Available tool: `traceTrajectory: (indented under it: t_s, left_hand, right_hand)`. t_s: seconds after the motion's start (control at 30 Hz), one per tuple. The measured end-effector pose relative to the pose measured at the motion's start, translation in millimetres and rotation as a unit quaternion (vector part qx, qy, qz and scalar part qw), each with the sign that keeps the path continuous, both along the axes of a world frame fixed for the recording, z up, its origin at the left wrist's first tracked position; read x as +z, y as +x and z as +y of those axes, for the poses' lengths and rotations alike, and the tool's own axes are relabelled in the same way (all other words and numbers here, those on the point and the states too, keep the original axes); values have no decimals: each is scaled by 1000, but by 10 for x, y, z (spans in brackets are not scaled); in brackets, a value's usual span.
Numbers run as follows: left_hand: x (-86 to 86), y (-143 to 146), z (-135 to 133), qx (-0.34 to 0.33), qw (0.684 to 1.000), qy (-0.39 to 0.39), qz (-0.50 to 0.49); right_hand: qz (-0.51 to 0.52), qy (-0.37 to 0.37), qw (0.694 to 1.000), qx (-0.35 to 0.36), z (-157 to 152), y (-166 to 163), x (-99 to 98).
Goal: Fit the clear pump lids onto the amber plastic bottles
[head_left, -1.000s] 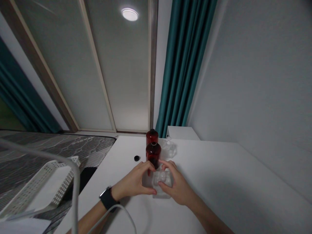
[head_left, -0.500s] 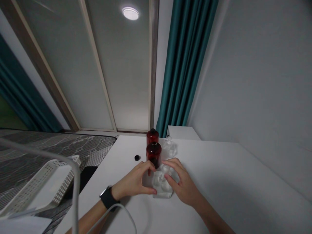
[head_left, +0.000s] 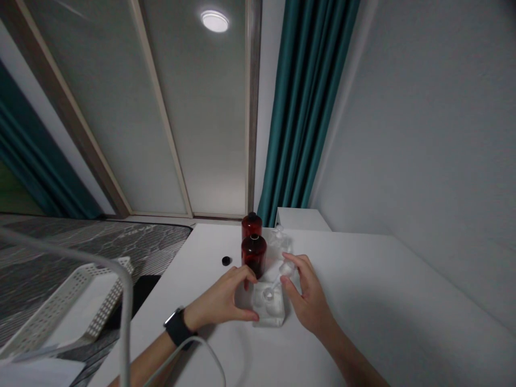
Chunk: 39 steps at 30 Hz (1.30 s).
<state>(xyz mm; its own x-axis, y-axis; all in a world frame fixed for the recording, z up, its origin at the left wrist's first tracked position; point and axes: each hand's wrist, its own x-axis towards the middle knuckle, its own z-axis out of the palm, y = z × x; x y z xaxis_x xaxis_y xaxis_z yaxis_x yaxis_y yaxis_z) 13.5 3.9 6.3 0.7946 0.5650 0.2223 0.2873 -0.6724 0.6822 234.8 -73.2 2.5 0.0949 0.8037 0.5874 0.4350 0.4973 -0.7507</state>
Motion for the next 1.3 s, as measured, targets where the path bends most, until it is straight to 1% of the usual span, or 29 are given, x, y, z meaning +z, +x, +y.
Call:
traceTrajectory:
  t_s: [0.27, 0.53, 0.77, 1.0, 1.2, 1.3]
  left_hand:
    - [15, -3, -7, 2, 1000, -6, 5]
    - [-8, -7, 10, -3, 1000, -7, 5]
    - [-40, -5, 18, 2, 1000, -10, -3]
    - [-21, -1, 18, -2, 1000, -15, -8]
    - [-16, -6, 11, 0, 1000, -16, -5]
    - [-16, -6, 12, -3, 1000, -14, -11]
  right_hand:
    - [39, -40, 998, 9, 58, -4, -78]
    - [63, -37, 997, -13, 61, 33, -79]
    - [99, -76, 992, -10, 82, 15, -120]
    - [135, -118, 984, 3, 122, 53, -148]
    - [156, -116, 981, 10, 145, 66, -151]
    - [162, -101, 981, -12, 129, 87, -127]
